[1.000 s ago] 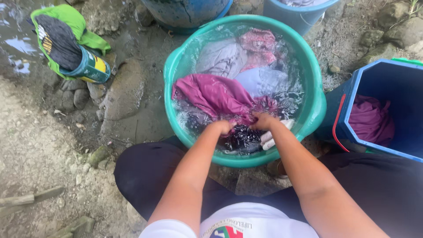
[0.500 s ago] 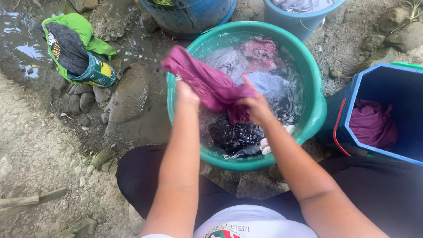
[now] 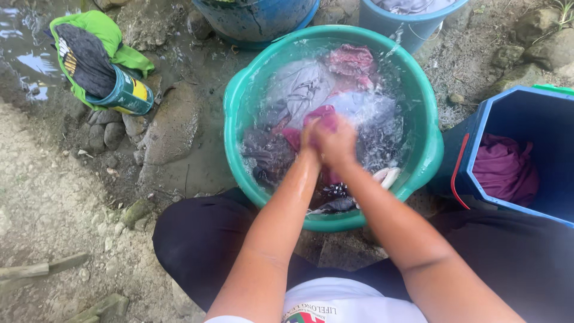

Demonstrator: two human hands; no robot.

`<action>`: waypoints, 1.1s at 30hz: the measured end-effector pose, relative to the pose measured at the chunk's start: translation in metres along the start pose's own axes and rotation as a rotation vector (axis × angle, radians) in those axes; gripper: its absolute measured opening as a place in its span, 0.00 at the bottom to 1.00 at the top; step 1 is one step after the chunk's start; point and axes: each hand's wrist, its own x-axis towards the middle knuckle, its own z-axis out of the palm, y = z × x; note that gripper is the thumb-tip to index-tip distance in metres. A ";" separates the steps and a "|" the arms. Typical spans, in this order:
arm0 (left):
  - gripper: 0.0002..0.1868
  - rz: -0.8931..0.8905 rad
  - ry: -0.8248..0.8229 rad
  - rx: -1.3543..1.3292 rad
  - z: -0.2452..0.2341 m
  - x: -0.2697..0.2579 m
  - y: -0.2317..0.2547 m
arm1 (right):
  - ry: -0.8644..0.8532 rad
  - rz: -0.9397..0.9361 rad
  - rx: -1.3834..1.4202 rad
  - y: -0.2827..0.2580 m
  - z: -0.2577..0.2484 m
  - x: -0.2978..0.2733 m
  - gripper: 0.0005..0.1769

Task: The person hand-washes clothes by scrubbing them in a water-filled basin, wringing each piece by hand, and placing the washed items into a bin.

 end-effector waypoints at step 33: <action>0.50 0.425 -0.275 2.215 -0.001 -0.137 0.032 | -0.349 0.293 -0.944 0.137 -0.090 0.014 0.22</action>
